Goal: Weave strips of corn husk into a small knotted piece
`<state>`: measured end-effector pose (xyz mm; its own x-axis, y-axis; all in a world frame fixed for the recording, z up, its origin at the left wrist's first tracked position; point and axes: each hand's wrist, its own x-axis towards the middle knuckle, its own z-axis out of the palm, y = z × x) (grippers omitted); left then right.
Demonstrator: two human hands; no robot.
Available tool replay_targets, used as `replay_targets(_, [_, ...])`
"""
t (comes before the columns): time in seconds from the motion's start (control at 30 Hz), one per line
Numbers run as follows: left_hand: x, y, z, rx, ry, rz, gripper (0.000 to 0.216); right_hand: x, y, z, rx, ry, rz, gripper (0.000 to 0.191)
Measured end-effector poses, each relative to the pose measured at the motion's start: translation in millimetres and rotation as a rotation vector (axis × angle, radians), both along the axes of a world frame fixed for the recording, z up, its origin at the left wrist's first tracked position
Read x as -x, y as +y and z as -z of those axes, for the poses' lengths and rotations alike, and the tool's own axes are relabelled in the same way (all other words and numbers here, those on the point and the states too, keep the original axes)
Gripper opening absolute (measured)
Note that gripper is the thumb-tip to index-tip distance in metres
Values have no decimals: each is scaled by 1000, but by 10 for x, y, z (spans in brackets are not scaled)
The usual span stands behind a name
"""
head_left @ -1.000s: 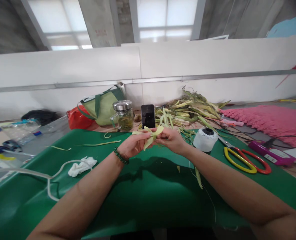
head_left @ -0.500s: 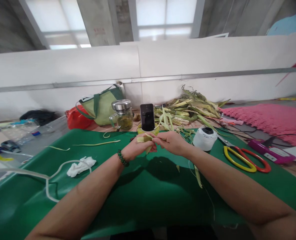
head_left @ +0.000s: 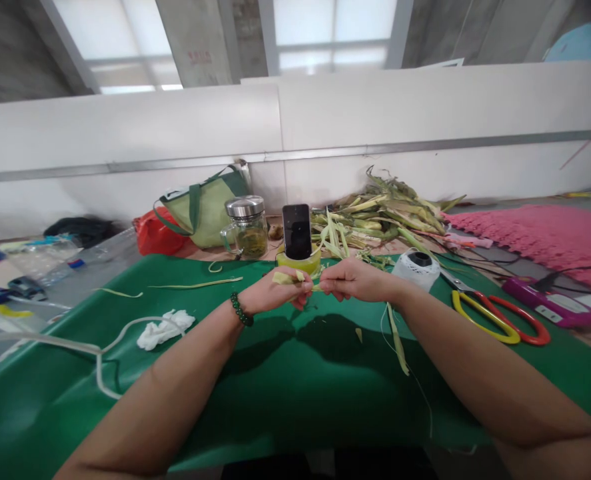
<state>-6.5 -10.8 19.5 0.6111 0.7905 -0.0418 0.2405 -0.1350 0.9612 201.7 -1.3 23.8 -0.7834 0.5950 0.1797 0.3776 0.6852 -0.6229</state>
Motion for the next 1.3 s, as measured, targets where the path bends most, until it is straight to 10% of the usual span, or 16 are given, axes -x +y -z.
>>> replay_targets(0.57, [1, 35, 33, 97, -139, -158, 23, 8, 23, 30, 163, -66, 46, 40])
replay_targets(0.8, [-65, 10, 44, 3, -36, -221, 10, 116, -8, 93, -189, -93, 179, 39])
replay_targets(1.13, [-92, -1, 38, -288, 100, -105, 20, 110, -30, 62, -265, -4, 316, 40])
replay_targets(1.3, [-105, -50, 35, -106, -8, -84, 15, 113, -14, 69, -225, 134, 197, 41])
